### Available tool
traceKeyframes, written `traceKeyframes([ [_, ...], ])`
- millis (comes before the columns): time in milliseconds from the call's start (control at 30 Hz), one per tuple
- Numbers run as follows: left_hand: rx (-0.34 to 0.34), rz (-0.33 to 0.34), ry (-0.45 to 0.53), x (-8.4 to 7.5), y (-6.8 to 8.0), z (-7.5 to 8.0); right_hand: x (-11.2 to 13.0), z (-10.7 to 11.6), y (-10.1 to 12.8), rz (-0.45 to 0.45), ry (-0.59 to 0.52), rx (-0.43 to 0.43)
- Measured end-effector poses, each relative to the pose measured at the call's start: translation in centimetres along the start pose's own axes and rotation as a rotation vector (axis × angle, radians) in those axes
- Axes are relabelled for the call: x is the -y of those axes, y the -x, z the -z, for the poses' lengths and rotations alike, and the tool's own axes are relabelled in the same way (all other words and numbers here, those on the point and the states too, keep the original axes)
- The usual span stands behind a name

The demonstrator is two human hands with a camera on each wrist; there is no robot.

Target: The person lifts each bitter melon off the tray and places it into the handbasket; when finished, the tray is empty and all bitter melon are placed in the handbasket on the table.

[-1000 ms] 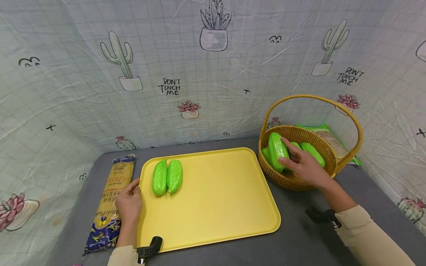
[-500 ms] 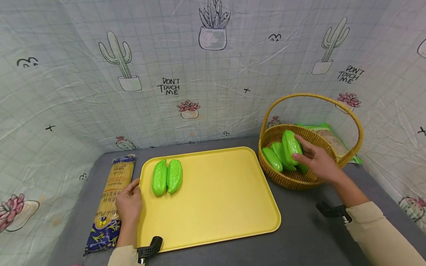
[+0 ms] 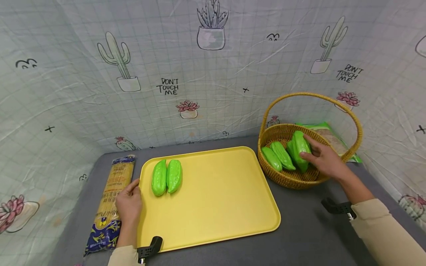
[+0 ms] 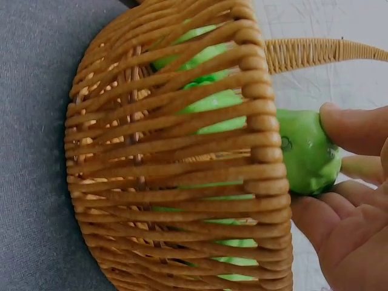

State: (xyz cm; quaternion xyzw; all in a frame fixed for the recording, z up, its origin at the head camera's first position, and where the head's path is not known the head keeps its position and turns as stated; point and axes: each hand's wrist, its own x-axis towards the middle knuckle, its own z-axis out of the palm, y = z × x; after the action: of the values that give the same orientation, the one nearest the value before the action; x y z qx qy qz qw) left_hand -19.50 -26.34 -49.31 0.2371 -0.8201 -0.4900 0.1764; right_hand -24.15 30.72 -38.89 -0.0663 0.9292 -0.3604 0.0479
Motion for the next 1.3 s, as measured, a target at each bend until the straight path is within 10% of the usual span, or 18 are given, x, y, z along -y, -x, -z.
traceKeyframes([
  [1300,-0.007,-0.009,-0.007,0.0,0.1,0.1,-1.4,0.9,-0.4,-0.025,0.009,0.038],
])
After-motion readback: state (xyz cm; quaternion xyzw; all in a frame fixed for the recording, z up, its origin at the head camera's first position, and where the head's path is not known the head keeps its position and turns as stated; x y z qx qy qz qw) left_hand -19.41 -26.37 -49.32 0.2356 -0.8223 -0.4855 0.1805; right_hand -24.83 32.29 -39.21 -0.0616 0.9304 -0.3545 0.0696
